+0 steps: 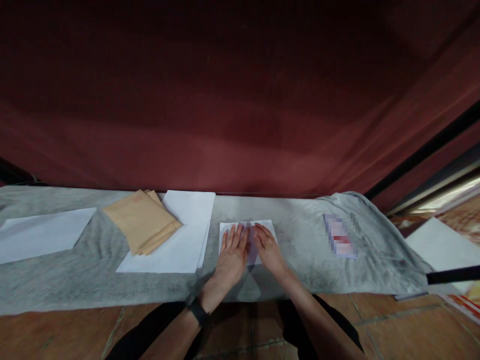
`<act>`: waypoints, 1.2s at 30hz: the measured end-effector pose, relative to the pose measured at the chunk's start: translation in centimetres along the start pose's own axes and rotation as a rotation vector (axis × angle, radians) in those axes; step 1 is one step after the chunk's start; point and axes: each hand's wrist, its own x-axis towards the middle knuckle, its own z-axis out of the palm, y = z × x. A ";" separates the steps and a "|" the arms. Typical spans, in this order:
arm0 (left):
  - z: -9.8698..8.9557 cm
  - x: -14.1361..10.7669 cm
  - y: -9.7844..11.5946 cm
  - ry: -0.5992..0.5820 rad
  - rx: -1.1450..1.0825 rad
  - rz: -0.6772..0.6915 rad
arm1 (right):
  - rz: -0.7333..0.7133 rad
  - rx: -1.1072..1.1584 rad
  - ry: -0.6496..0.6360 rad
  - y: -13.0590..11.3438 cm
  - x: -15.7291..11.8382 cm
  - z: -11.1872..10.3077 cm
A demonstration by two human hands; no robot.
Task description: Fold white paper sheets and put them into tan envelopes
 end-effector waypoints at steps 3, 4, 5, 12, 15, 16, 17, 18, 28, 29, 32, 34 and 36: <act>1.3 -0.3 1.0 -0.096 0.037 0.062 | -0.032 -0.042 -0.075 -0.7 0.5 1.9; 1.6 -0.3 1.0 -0.114 0.032 0.065 | -0.050 -0.083 -0.097 -0.8 0.5 2.2; 1.7 -0.3 0.9 -0.126 0.015 0.068 | -0.068 -0.124 -0.120 -0.7 0.5 2.3; 0.7 -0.8 -0.6 -0.138 -0.183 0.116 | 0.047 -0.287 -0.103 1.1 0.9 0.7; -0.1 -1.3 -1.0 -0.191 -0.204 0.206 | 0.130 -0.306 -0.051 2.3 1.2 -0.3; -0.3 -1.5 -1.2 -0.211 -0.207 0.229 | 0.159 -0.307 -0.039 2.6 1.3 -0.7; -0.5 -1.6 -1.4 -0.227 -0.210 0.244 | 0.189 -0.306 -0.028 2.9 1.4 -1.1; -0.7 -1.6 -1.6 -0.240 -0.211 0.249 | 0.222 -0.303 -0.017 3.2 1.4 -1.6; -1.0 -1.4 -2.5 -0.253 -0.225 0.266 | 0.513 -0.168 -0.127 4.4 1.6 -4.4; -1.1 -1.4 -2.6 -0.255 -0.233 0.265 | 0.526 -0.153 -0.135 4.5 1.5 -4.5; -1.2 -1.2 -2.6 -0.279 -0.247 0.258 | 0.540 -0.119 -0.161 4.8 1.3 -4.8; -1.2 -0.8 -2.4 -0.281 -0.252 0.233 | 0.529 -0.132 -0.177 4.8 1.2 -4.9; -0.9 -0.5 -2.1 -0.258 -0.257 0.200 | 0.515 -0.176 -0.182 4.5 1.1 -4.9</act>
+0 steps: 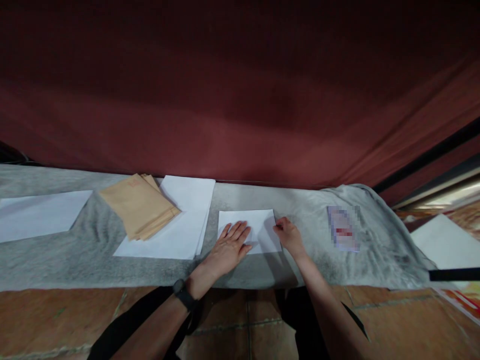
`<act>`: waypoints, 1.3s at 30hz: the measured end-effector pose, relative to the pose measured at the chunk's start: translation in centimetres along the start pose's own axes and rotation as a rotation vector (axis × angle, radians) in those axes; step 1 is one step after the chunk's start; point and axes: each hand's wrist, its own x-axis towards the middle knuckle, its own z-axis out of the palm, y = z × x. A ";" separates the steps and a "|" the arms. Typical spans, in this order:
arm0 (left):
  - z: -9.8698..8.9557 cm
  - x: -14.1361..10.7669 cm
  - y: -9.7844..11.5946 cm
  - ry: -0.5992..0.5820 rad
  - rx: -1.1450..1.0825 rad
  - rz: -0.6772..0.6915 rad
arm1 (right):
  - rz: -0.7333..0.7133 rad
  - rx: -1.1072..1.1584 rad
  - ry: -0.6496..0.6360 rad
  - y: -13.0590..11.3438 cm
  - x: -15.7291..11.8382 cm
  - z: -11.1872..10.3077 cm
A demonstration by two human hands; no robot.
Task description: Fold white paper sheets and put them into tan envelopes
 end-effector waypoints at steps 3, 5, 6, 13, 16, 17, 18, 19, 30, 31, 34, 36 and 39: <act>0.6 0.6 0.2 0.043 0.013 -0.009 | 0.006 -0.076 0.032 -0.6 -0.3 0.0; 0.9 0.9 0.3 0.054 0.035 -0.003 | 0.023 -0.123 0.043 -1.1 -0.3 -0.1; 0.9 0.9 0.3 0.057 0.044 0.000 | 0.032 -0.144 0.037 -1.2 -0.2 -0.2; 0.9 0.9 0.2 0.060 0.048 0.020 | -0.010 -0.155 -0.137 -0.5 0.1 -1.3; 1.0 1.0 0.1 0.047 0.046 0.006 | -0.033 -0.143 -0.174 -0.1 -0.2 -1.5; 1.0 1.0 0.1 0.045 0.046 -0.003 | -0.039 -0.139 -0.179 0.0 -0.4 -1.6; 1.0 1.1 0.2 0.046 0.045 -0.015 | -0.035 -0.139 -0.169 0.0 -0.5 -1.6; 1.0 1.1 0.3 0.050 0.042 -0.026 | -0.022 -0.144 -0.140 0.0 -0.7 -1.7; 1.9 3.1 0.9 0.101 0.060 -0.131 | -0.505 0.165 0.066 -5.1 -2.1 4.3; 2.0 3.3 0.9 0.102 0.064 -0.131 | -0.519 0.128 0.061 -5.4 -2.3 5.0; 2.1 3.3 0.6 0.102 0.087 -0.148 | -0.506 -0.002 0.061 -5.4 -2.9 6.1; 2.0 3.2 0.5 0.108 0.110 -0.167 | -0.486 -0.075 0.073 -5.1 -2.9 6.2; 1.7 3.0 0.1 0.126 0.152 -0.211 | -0.463 -0.171 0.104 -4.6 -2.7 6.1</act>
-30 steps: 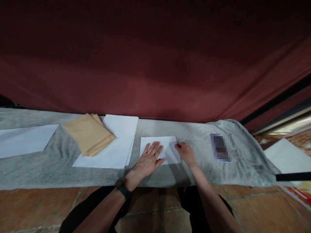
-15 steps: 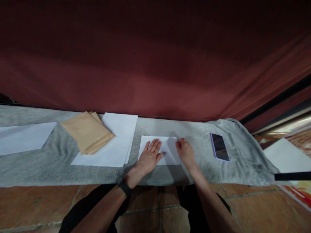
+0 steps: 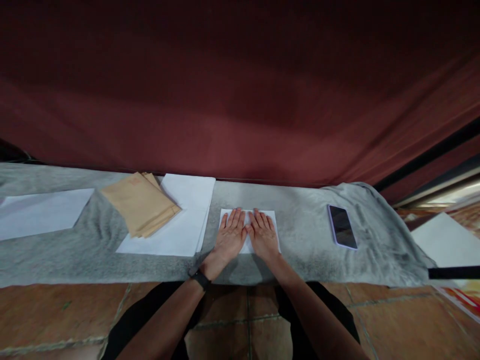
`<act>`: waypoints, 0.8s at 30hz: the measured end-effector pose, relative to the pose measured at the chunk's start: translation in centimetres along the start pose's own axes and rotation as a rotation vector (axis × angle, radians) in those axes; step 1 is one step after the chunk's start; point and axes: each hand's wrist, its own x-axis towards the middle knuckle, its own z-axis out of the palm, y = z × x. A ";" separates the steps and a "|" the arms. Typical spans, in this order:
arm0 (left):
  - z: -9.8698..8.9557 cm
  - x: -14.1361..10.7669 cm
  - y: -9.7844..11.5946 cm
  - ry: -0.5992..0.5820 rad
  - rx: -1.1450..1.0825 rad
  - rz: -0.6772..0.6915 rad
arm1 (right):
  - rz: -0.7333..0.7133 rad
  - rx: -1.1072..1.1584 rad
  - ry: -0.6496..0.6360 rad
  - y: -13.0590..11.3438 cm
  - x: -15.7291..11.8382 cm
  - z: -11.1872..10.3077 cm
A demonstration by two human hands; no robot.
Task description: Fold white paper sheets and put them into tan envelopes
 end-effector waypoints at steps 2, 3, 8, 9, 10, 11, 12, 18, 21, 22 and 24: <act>-0.3 -0.1 -0.3 0.004 0.048 -0.038 | 0.007 -0.057 0.012 0.3 0.0 0.0; -0.4 -0.1 -0.5 0.002 0.078 -0.057 | 0.012 -0.085 0.022 0.4 0.0 0.1; -1.0 -0.2 -1.0 -0.006 0.203 -0.137 | 0.044 -0.201 0.103 1.1 -0.3 0.4; -1.1 -0.3 -1.1 -0.007 0.215 -0.147 | 0.045 -0.215 0.117 1.2 -0.4 0.5; -1.1 -0.3 -1.2 -0.010 0.223 -0.156 | 0.046 -0.225 0.128 1.4 -0.5 0.5; -1.2 -0.4 -1.3 -0.012 0.228 -0.165 | 0.045 -0.232 0.137 1.6 -0.6 0.5; -1.2 -0.4 -1.4 -0.014 0.233 -0.174 | 0.046 -0.236 0.143 1.7 -0.6 0.5; -1.2 -0.8 -0.9 0.036 0.248 -0.191 | 0.064 -0.243 0.150 2.1 -0.9 0.6; -0.9 -1.1 0.3 0.045 0.202 -0.073 | 0.060 -0.253 0.146 2.2 -0.9 0.7; -0.7 -1.1 0.7 0.033 0.181 -0.029 | 0.057 -0.255 0.147 2.2 -0.9 0.8; -0.4 -1.2 1.4 0.005 0.154 0.009 | 0.054 -0.256 0.153 2.2 -0.9 0.9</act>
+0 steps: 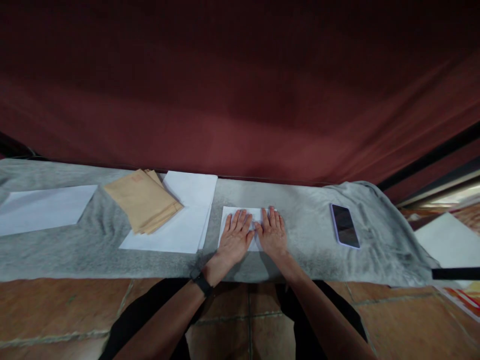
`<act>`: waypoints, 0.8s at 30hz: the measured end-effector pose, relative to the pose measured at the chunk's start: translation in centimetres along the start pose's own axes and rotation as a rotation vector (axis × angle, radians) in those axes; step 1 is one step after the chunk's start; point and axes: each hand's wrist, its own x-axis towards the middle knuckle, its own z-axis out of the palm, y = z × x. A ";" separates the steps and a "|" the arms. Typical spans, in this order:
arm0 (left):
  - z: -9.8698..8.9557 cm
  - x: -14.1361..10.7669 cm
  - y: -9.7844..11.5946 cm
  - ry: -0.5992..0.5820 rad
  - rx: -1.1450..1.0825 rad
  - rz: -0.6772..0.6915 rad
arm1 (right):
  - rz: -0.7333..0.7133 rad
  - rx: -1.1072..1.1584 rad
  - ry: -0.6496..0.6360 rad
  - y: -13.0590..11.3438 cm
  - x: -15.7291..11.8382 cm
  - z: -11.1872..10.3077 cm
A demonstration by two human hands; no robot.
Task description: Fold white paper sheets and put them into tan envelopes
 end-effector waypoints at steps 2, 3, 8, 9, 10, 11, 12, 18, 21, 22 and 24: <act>0.2 0.0 0.4 -0.026 -0.009 -0.011 | 0.000 0.000 0.009 0.1 0.0 0.0; 0.3 -0.1 0.4 -0.035 -0.009 -0.023 | 0.000 0.000 0.013 0.1 0.0 0.0; 0.3 -0.3 -0.2 -0.030 0.014 -0.068 | 0.002 -0.007 0.012 0.5 0.0 -0.3; 0.2 -0.3 -0.3 -0.028 0.023 -0.078 | 0.003 -0.009 0.010 0.6 0.0 -0.3; 0.2 -0.4 -0.4 -0.027 0.032 -0.087 | 0.004 -0.011 0.010 0.6 0.0 -0.3; 0.1 -0.4 -0.5 -0.028 0.039 -0.096 | 0.006 -0.012 0.012 0.7 0.0 -0.3; 0.0 -0.4 -0.6 -0.031 0.044 -0.102 | 0.005 -0.013 0.016 0.7 0.0 -0.2; -0.3 -0.4 -0.5 -0.045 0.044 -0.109 | 0.011 -0.029 0.039 0.7 -0.2 0.1; -0.4 -0.4 -0.5 -0.048 0.043 -0.107 | 0.019 -0.037 0.034 0.7 -0.2 0.1; -0.5 -0.4 -0.5 -0.049 0.043 -0.107 | 0.024 -0.040 0.029 0.6 -0.2 0.1; -0.5 -0.5 -0.4 -0.050 0.040 -0.110 | 0.037 -0.044 0.019 0.5 -0.1 0.0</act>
